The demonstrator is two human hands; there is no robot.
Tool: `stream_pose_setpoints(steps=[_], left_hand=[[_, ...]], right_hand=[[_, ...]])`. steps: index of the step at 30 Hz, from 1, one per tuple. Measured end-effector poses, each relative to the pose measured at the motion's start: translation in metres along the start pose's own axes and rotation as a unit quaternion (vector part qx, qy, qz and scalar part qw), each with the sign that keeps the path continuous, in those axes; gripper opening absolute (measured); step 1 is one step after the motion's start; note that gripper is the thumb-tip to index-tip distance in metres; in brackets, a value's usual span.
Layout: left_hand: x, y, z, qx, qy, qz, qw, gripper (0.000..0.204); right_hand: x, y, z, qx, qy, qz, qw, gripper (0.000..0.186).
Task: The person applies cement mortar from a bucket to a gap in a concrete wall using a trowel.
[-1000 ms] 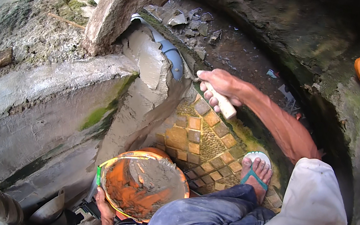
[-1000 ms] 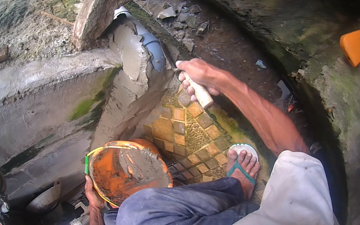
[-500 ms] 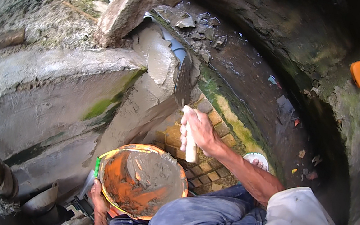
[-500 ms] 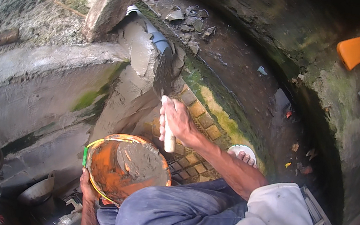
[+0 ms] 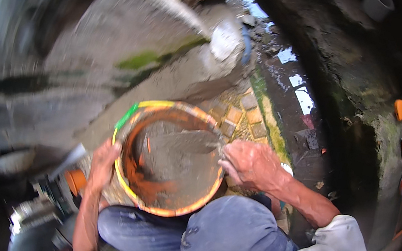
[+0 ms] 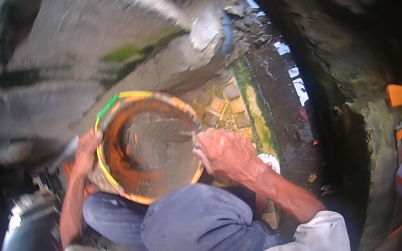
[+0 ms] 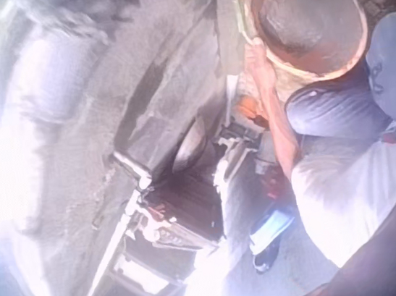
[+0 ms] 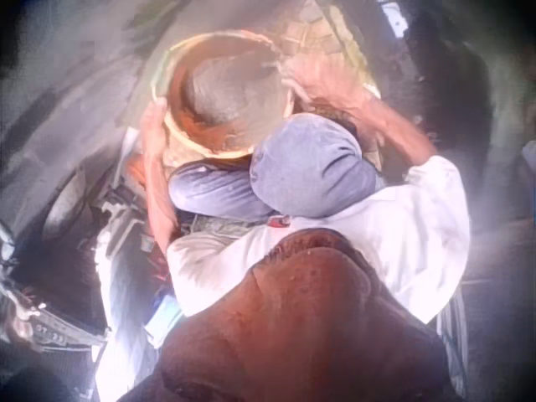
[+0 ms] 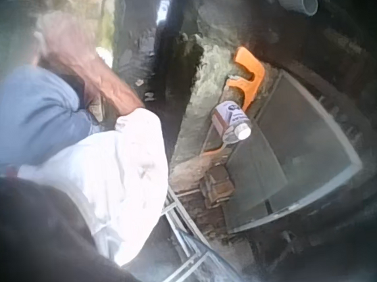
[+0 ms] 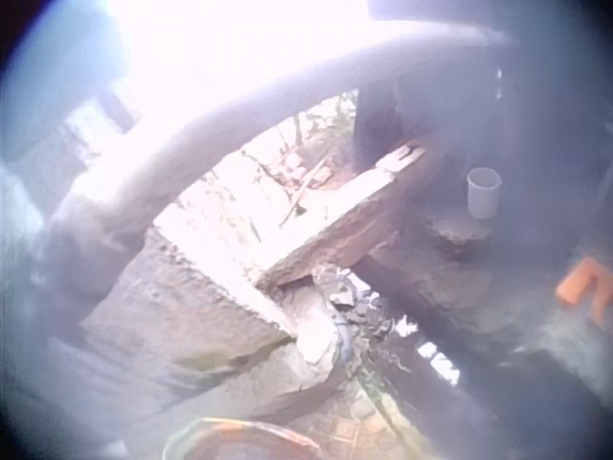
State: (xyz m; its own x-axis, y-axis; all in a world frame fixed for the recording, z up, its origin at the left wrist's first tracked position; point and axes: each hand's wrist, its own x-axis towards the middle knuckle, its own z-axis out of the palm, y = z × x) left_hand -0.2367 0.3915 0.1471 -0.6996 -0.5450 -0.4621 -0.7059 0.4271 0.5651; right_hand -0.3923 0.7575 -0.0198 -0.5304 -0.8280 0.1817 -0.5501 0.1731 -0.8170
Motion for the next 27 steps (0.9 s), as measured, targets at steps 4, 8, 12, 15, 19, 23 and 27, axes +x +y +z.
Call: stream_pose_setpoints(steps=[4,8,12,15,19,23,27], left_hand=[[0.0,0.033,0.029,0.024,0.016,0.069,0.997,0.039],[0.008,0.021,0.022,0.038,0.009,0.1,0.994,0.043],[0.005,0.022,0.027,0.011,-0.011,0.096,0.995,0.047],[0.004,0.019,0.031,-0.003,-0.048,0.092,0.995,0.04],[0.006,0.019,0.038,0.022,-0.045,0.12,0.992,0.043],[0.012,0.019,0.039,-0.018,-0.074,0.158,0.984,0.043],[0.012,0.017,0.035,0.011,-0.062,0.17,0.983,0.041]], right_hand=[[0.015,-0.019,-0.003,-0.136,-0.119,0.043,0.983,0.027],[0.028,-0.03,0.002,-0.189,-0.143,0.046,0.97,0.028],[0.029,-0.022,0.009,-0.252,-0.126,-0.052,0.958,0.023],[0.034,-0.021,0.01,-0.313,-0.179,-0.016,0.933,0.014],[0.055,-0.027,-0.001,-0.369,-0.234,0.011,0.9,0.015],[0.054,-0.007,0.001,-0.379,-0.156,-0.071,0.91,0.024],[0.066,-0.029,0.016,-0.296,-0.204,0.058,0.931,0.03]])
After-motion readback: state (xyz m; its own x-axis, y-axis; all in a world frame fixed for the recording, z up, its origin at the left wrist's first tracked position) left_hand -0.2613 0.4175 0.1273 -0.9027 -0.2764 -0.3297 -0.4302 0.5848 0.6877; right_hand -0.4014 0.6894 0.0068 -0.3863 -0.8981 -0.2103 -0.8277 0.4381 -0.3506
